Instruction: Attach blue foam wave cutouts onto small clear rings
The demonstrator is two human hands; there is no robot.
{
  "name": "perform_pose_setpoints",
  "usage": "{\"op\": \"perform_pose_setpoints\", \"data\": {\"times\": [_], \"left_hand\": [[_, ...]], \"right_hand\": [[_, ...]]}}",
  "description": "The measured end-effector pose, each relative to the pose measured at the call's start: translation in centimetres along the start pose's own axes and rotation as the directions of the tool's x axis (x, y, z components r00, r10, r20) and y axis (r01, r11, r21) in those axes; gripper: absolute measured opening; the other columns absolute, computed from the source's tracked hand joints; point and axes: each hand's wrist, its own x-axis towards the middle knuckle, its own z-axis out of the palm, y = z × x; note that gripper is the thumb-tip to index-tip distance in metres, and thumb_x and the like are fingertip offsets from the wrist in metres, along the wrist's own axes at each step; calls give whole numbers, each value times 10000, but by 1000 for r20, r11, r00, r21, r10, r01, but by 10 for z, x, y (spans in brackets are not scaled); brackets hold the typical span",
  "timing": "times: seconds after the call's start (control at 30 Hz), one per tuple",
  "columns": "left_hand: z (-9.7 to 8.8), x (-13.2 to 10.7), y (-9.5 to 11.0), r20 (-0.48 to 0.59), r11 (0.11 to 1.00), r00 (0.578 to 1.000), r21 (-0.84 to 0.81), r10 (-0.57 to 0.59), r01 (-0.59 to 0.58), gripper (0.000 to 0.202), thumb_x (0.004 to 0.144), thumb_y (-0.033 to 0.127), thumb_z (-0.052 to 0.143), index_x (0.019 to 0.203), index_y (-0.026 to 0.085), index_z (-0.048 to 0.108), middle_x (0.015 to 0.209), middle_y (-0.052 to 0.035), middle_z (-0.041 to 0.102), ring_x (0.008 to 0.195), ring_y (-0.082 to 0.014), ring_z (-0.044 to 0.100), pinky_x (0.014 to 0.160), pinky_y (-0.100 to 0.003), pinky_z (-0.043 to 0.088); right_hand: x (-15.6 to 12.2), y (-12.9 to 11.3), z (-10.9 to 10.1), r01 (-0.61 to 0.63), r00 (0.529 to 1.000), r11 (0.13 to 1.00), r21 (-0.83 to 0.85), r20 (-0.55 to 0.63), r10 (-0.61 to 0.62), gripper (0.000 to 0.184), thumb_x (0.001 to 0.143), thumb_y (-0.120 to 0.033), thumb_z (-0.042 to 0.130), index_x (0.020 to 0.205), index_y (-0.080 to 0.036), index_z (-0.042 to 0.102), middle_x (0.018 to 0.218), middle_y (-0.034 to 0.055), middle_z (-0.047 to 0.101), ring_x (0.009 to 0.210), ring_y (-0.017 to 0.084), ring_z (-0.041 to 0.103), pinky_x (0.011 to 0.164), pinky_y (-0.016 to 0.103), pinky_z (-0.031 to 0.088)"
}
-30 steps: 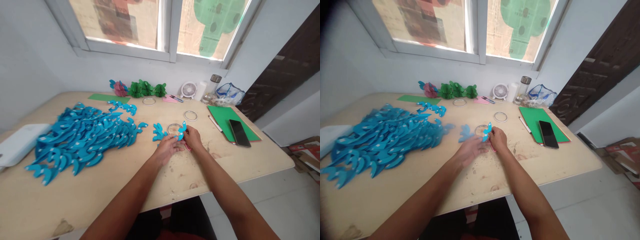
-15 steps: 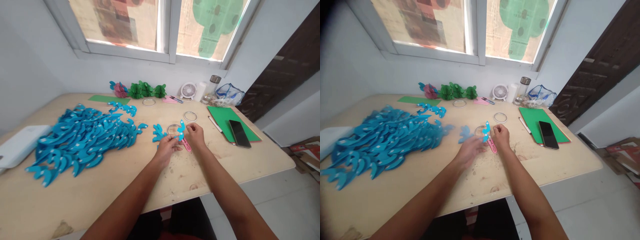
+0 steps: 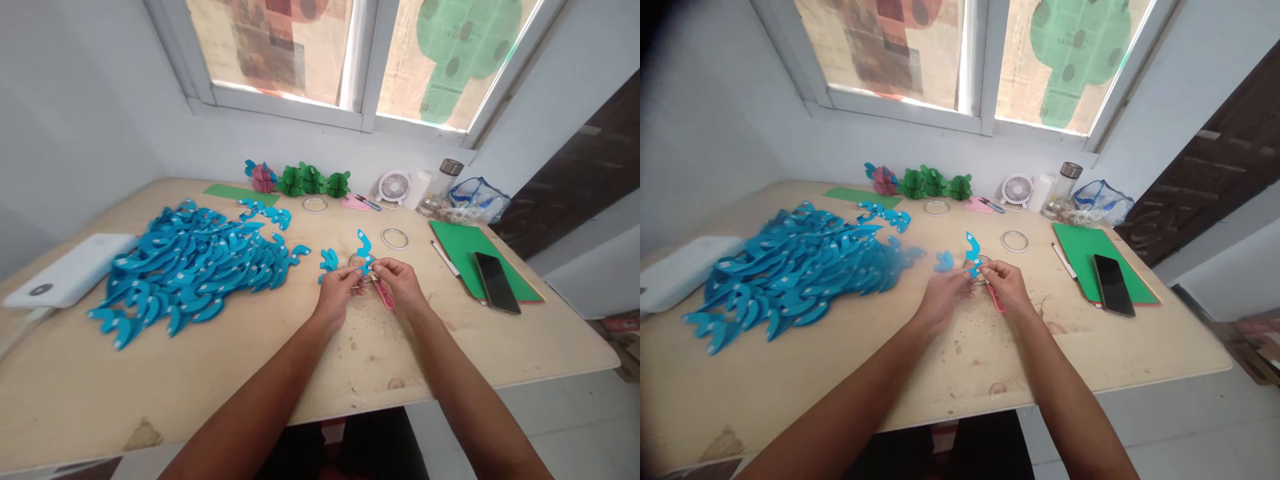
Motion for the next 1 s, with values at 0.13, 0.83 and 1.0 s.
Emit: {"op": "perform_pose_setpoints", "data": {"times": [0.13,0.83,1.0], "left_hand": [[1,0,1,16,999,1000,44,11,-12,181,619,294,707,676,125,680,632,-40,646,531,-105,553,515,-233,451],[1,0,2,28,991,997,112,70,-72,53,636,174,654,659,134,680,583,-25,651,523,-103,560,517,-219,456],[0,1,1,34,994,998,92,51,-54,91,626,200,692,680,127,692,599,-35,655,540,-107,571,514,-214,457]], "right_hand": [[-1,-2,0,17,999,999,-31,-50,-18,207,649,-367,726,721,-177,687,659,7,666,617,137,581,620,264,443],[0,3,2,83,994,947,-311,-35,-99,210,705,-372,637,733,-165,653,664,12,622,567,121,521,549,241,392],[0,4,2,125,989,917,-378,-23,-144,181,717,-351,614,716,-174,652,666,16,629,593,131,541,560,243,398]]}}
